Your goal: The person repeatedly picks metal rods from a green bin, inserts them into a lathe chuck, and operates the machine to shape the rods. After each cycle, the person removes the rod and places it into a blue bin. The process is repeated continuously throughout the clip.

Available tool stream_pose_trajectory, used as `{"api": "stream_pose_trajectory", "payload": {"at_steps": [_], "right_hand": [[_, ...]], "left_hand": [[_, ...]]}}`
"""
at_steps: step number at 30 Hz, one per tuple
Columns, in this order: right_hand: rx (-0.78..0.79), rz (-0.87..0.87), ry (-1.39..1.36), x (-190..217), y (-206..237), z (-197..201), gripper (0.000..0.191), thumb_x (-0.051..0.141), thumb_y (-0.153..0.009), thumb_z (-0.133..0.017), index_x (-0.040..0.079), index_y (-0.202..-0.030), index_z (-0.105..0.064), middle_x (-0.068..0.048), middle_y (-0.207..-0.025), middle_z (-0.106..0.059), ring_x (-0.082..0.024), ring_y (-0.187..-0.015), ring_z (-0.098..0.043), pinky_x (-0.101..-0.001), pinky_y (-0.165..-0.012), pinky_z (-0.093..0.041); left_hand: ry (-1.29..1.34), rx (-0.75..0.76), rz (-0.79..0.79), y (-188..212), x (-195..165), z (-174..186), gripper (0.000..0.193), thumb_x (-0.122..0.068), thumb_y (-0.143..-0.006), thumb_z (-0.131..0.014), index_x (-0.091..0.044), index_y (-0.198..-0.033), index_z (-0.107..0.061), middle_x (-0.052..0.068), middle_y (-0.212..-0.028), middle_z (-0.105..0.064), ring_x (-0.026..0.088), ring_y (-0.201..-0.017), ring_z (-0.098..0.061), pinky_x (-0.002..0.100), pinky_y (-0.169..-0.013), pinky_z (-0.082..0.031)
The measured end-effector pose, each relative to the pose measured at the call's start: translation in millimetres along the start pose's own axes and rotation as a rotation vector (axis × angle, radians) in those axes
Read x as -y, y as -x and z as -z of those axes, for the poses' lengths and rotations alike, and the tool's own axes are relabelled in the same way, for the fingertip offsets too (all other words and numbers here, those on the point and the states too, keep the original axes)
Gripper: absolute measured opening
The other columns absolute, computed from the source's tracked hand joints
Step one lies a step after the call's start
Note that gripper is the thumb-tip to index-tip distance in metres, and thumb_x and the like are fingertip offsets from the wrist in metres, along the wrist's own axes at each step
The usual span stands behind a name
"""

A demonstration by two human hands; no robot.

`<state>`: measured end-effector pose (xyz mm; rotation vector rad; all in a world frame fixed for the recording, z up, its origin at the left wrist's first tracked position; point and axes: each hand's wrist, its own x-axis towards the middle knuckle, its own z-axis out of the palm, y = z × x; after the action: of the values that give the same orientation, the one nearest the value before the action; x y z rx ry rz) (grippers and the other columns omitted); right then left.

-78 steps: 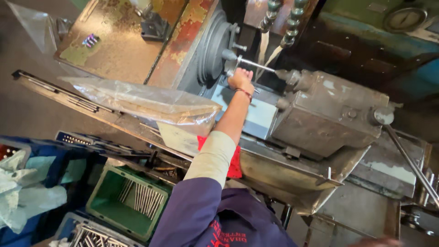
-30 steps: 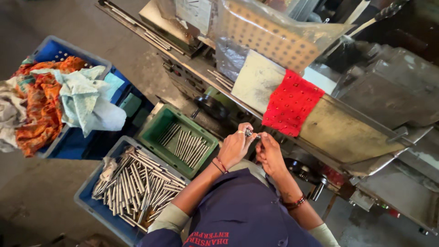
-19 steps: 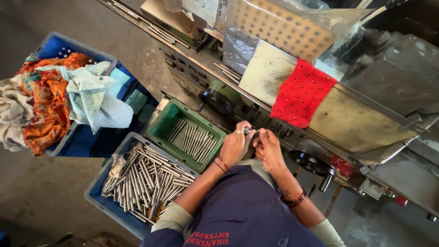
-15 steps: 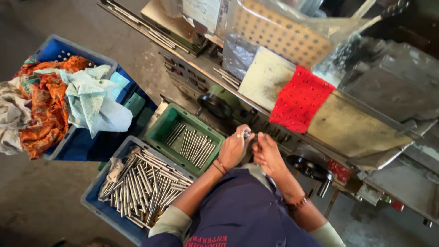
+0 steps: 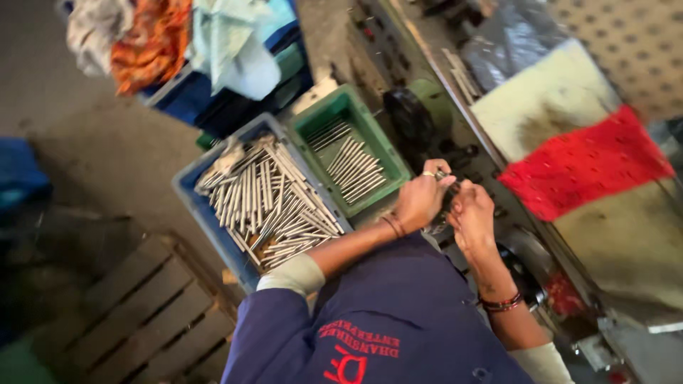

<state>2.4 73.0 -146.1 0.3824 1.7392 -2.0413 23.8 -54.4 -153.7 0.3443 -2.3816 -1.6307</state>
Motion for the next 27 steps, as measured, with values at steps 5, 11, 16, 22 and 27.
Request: {"api": "stream_pose_trajectory", "payload": {"at_steps": [5,11,16,22,27], "right_hand": [[-0.123,0.728,0.653,-24,-17,-25,0.030,0.031,-0.116,-0.055,0.000,-0.114,-0.054,-0.010,-0.084,-0.063,-0.020,-0.069,-0.061,-0.0322,-0.062,-0.049],[-0.038,1.139,1.069,-44,-41,-18,0.021,0.021,-0.112,-0.063,0.001,-0.112,-0.058,-0.015,-0.098,-0.072,-0.032,-0.082,-0.072,-0.0404,-0.071,-0.057],[-0.118,0.951,0.967,-69,-45,-35,0.022,0.022,-0.114,-0.063,0.001,-0.118,-0.058,-0.015,-0.096,-0.071,-0.030,-0.082,-0.073,-0.0403,-0.068,-0.057],[-0.296,0.863,0.764,-53,-61,-23,0.033,0.031,-0.120,-0.058,-0.001,-0.116,-0.053,-0.015,-0.086,-0.059,-0.024,-0.068,-0.058,-0.0384,-0.059,-0.048],[-0.270,0.765,0.712,-60,-51,0,0.030,0.028,-0.120,-0.056,-0.001,-0.115,-0.051,-0.012,-0.081,-0.058,-0.019,-0.064,-0.056,-0.0354,-0.057,-0.044]], "left_hand": [[0.249,-0.091,0.216,-7,35,-9,0.035,-0.042,-0.111,-0.045,-0.008,-0.120,-0.050,0.017,-0.081,-0.066,0.039,-0.077,-0.071,0.046,-0.069,-0.053],[0.356,0.074,0.028,-21,111,8,0.047,-0.050,-0.104,-0.062,-0.004,-0.097,-0.067,0.007,-0.084,-0.067,0.025,-0.079,-0.067,0.044,-0.068,-0.054],[0.436,0.392,0.434,-27,130,16,0.054,-0.055,-0.106,-0.058,-0.003,-0.092,-0.063,0.001,-0.064,-0.054,0.018,-0.055,-0.051,0.040,-0.049,-0.041],[0.064,0.285,0.360,-23,132,33,0.028,-0.037,-0.100,-0.065,-0.009,-0.103,-0.067,0.014,-0.079,-0.066,0.034,-0.069,-0.062,0.049,-0.060,-0.049],[-0.673,0.061,0.141,-31,174,98,0.026,-0.012,-0.078,-0.068,-0.008,-0.104,-0.070,0.017,-0.097,-0.072,0.039,-0.086,-0.071,0.050,-0.069,-0.059]]}}
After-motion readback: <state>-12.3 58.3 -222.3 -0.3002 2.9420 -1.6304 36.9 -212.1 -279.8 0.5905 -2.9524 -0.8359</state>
